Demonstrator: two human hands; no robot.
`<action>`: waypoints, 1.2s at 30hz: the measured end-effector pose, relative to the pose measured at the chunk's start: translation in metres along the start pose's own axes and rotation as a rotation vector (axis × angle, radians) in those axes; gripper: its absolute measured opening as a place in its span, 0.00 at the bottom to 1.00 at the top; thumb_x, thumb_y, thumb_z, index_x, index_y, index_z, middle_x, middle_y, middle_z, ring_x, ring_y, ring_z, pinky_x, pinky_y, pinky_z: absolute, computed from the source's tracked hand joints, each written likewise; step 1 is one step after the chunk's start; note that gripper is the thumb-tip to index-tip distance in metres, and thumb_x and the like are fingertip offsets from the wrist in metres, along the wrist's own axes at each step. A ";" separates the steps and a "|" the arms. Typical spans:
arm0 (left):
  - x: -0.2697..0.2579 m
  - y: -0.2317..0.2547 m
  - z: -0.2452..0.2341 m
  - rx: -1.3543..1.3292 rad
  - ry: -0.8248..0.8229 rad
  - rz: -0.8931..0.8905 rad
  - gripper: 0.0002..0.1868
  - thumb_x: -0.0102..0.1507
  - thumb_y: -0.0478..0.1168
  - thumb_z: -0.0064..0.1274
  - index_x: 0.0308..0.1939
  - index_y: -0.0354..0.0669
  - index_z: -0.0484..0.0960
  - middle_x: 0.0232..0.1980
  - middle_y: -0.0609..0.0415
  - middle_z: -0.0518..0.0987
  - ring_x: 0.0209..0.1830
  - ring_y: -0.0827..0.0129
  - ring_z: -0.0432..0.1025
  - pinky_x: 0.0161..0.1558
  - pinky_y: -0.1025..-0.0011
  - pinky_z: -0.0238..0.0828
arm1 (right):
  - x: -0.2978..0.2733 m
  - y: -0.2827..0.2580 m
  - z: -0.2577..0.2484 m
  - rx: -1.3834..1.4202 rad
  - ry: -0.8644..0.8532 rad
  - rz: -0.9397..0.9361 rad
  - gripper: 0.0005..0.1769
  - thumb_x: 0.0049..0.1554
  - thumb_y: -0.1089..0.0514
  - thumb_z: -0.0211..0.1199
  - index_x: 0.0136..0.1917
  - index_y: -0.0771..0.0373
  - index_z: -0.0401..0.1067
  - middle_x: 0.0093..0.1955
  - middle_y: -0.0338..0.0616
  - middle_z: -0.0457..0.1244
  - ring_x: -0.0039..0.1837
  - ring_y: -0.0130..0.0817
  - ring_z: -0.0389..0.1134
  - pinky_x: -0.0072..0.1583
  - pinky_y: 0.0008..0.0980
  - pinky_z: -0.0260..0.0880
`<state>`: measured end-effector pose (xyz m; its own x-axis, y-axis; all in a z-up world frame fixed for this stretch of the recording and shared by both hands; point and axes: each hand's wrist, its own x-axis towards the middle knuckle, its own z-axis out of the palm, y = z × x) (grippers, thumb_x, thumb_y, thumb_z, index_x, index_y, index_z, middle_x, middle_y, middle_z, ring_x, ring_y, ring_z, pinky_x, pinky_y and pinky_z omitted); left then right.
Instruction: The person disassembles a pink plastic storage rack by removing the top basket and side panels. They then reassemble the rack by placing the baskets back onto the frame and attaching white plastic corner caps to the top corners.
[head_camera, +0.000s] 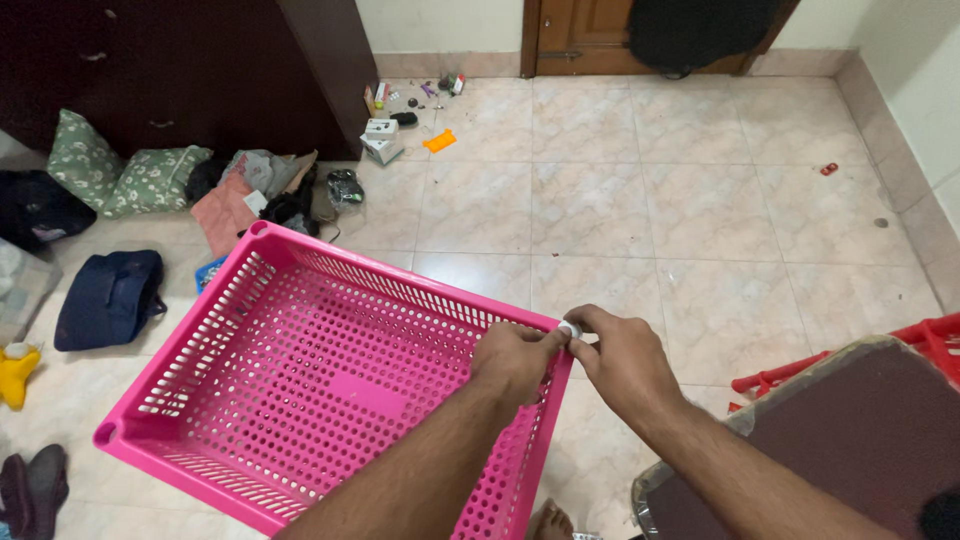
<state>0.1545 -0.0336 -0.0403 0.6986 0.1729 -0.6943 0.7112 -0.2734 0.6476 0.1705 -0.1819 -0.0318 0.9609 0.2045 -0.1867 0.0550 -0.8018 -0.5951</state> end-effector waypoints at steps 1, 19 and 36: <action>0.002 0.000 0.001 -0.004 0.003 -0.011 0.22 0.63 0.56 0.62 0.45 0.40 0.90 0.33 0.50 0.85 0.27 0.70 0.77 0.27 0.70 0.76 | 0.003 0.002 0.000 -0.037 -0.024 -0.007 0.17 0.56 0.54 0.66 0.58 0.56 0.76 0.53 0.50 0.73 0.53 0.46 0.76 0.55 0.41 0.75; 0.008 0.004 -0.002 -0.134 -0.057 -0.101 0.19 0.62 0.50 0.62 0.48 0.39 0.85 0.43 0.51 0.87 0.38 0.66 0.82 0.39 0.59 0.87 | 0.029 0.026 0.006 0.699 -0.422 0.567 0.25 0.62 0.47 0.58 0.69 0.57 0.72 0.61 0.45 0.70 0.54 0.39 0.75 0.55 0.36 0.78; 0.011 0.006 -0.009 -0.076 -0.086 -0.092 0.21 0.61 0.54 0.63 0.45 0.40 0.84 0.40 0.53 0.86 0.34 0.65 0.82 0.36 0.60 0.81 | 0.037 0.039 0.007 0.689 -0.425 0.608 0.24 0.58 0.45 0.63 0.65 0.55 0.76 0.57 0.38 0.71 0.46 0.35 0.76 0.51 0.36 0.78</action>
<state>0.1667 -0.0248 -0.0410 0.6231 0.1116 -0.7742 0.7783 -0.1869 0.5994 0.2059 -0.2014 -0.0675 0.5899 0.1603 -0.7914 -0.7095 -0.3652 -0.6027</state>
